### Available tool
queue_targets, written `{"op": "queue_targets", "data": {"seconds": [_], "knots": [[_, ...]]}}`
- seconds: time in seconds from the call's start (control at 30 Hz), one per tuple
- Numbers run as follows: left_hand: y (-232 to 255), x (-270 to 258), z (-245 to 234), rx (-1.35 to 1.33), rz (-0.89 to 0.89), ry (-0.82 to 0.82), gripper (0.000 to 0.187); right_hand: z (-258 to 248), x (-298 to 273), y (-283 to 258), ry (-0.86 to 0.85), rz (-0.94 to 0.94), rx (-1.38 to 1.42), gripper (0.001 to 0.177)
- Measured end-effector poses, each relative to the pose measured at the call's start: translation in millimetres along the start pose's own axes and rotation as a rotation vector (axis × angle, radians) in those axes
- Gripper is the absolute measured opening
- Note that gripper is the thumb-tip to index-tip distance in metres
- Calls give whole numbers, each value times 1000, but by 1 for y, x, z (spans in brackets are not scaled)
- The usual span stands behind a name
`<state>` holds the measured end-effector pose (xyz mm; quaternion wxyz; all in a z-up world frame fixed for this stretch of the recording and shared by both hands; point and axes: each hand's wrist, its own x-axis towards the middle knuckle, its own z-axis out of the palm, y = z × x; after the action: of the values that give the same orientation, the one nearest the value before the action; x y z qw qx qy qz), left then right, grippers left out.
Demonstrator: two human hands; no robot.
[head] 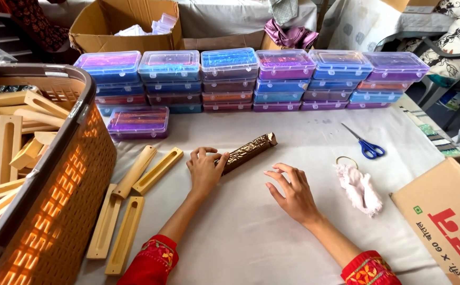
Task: Packaging items into boxes and cleaning wooden display stands.
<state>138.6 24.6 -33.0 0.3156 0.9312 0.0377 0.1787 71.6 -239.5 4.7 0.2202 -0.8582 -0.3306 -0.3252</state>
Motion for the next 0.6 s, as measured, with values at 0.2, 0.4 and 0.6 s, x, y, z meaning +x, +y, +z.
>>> {"op": "queue_targets", "data": {"seconds": [0.2, 0.4, 0.6], "knots": [[7, -3, -6, 6, 1, -85, 58, 0, -1, 2, -17, 4, -34, 30], [2, -7, -5, -75, 104, 67, 60, -19, 13, 17, -81, -20, -228, 51], [13, -14, -13, -65, 170, 213, 47, -87, 10, 77, -441, 514, -502, 58]]}}
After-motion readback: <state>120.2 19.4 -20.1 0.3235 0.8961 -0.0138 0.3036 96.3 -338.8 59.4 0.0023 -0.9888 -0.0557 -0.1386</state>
